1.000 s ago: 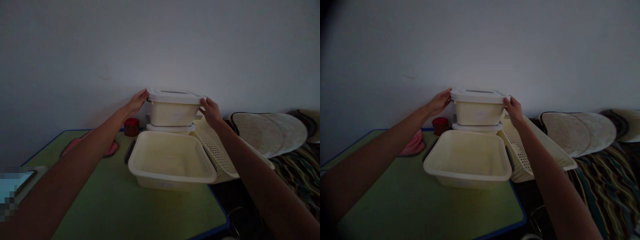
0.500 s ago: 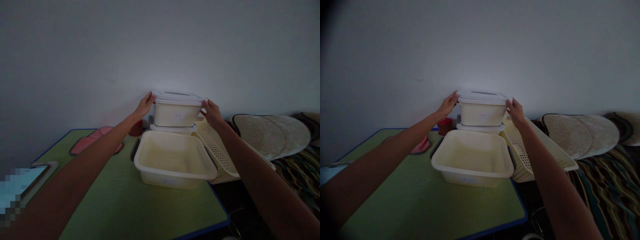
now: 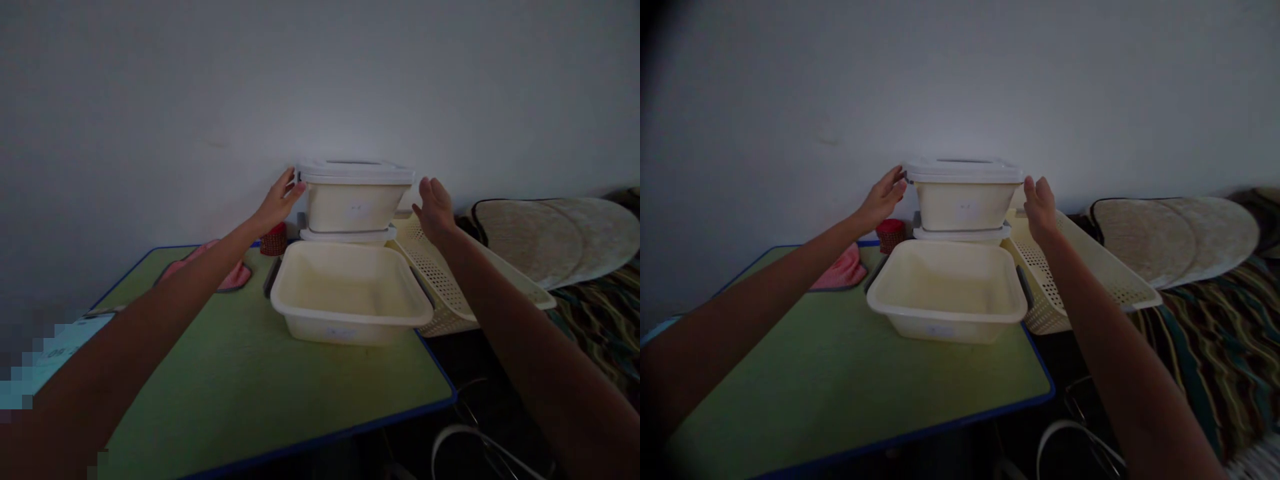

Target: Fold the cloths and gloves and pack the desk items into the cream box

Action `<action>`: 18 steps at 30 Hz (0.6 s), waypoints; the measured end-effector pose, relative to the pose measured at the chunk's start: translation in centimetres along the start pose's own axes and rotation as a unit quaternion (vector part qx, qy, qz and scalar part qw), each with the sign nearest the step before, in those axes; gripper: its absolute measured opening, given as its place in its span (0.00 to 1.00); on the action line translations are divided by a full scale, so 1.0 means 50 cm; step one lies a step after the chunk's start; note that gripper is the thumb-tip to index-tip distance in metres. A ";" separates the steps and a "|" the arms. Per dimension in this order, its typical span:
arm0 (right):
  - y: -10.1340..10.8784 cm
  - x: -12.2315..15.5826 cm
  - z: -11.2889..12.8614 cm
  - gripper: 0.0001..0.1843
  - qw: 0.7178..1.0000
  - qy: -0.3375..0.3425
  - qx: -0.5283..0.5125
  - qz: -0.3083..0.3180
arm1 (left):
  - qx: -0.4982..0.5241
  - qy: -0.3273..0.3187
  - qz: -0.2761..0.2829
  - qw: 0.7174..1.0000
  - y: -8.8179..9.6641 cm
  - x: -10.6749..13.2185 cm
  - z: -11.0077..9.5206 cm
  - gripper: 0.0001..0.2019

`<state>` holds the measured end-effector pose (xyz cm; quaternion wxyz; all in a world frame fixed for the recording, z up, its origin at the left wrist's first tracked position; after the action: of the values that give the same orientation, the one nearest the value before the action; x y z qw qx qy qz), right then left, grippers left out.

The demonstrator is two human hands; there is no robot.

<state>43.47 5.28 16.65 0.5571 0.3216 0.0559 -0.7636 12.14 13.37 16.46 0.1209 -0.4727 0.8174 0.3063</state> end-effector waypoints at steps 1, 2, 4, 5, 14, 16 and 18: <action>0.006 0.022 -0.008 0.25 0.999 -0.024 -0.031 -0.022 | 0.005 0.007 0.017 1.000 -0.001 0.021 0.005 0.35; 0.009 0.047 -0.016 0.26 0.996 -0.046 -0.064 -0.033 | 0.014 0.016 0.031 0.999 -0.001 0.045 0.012 0.35; 0.010 0.101 -0.022 0.27 0.993 -0.069 -0.089 -0.040 | 0.049 0.044 0.047 0.997 -0.005 0.100 0.033 0.35; 0.008 0.129 -0.025 0.27 0.991 -0.083 -0.099 -0.035 | 0.077 0.067 0.055 0.993 -0.010 0.130 0.048 0.35; -0.018 0.338 -0.058 0.18 0.975 -0.118 -0.179 -0.062 | 0.250 0.179 0.047 0.950 -0.093 0.336 0.173 0.27; -0.032 0.367 -0.073 0.18 0.976 -0.129 -0.158 -0.082 | 0.250 0.172 0.070 0.950 -0.110 0.354 0.177 0.27; -0.053 0.387 -0.086 0.20 0.977 -0.138 -0.144 -0.078 | 0.241 0.168 0.098 0.951 -0.121 0.365 0.172 0.27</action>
<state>39.61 -7.60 1.81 0.5385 0.1244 0.1130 -0.8257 6.93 3.72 -1.51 0.0611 -0.3914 0.9178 0.0265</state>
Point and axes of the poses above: each hand's wrist, its own x-axis away from the middle knuckle, its own y-axis out of the back of the hand, z = x × y, the point moved 6 cm from there along -x, towards the middle knuckle, and after that the axes turned 15 degrees about z, right-handed, at the moved point
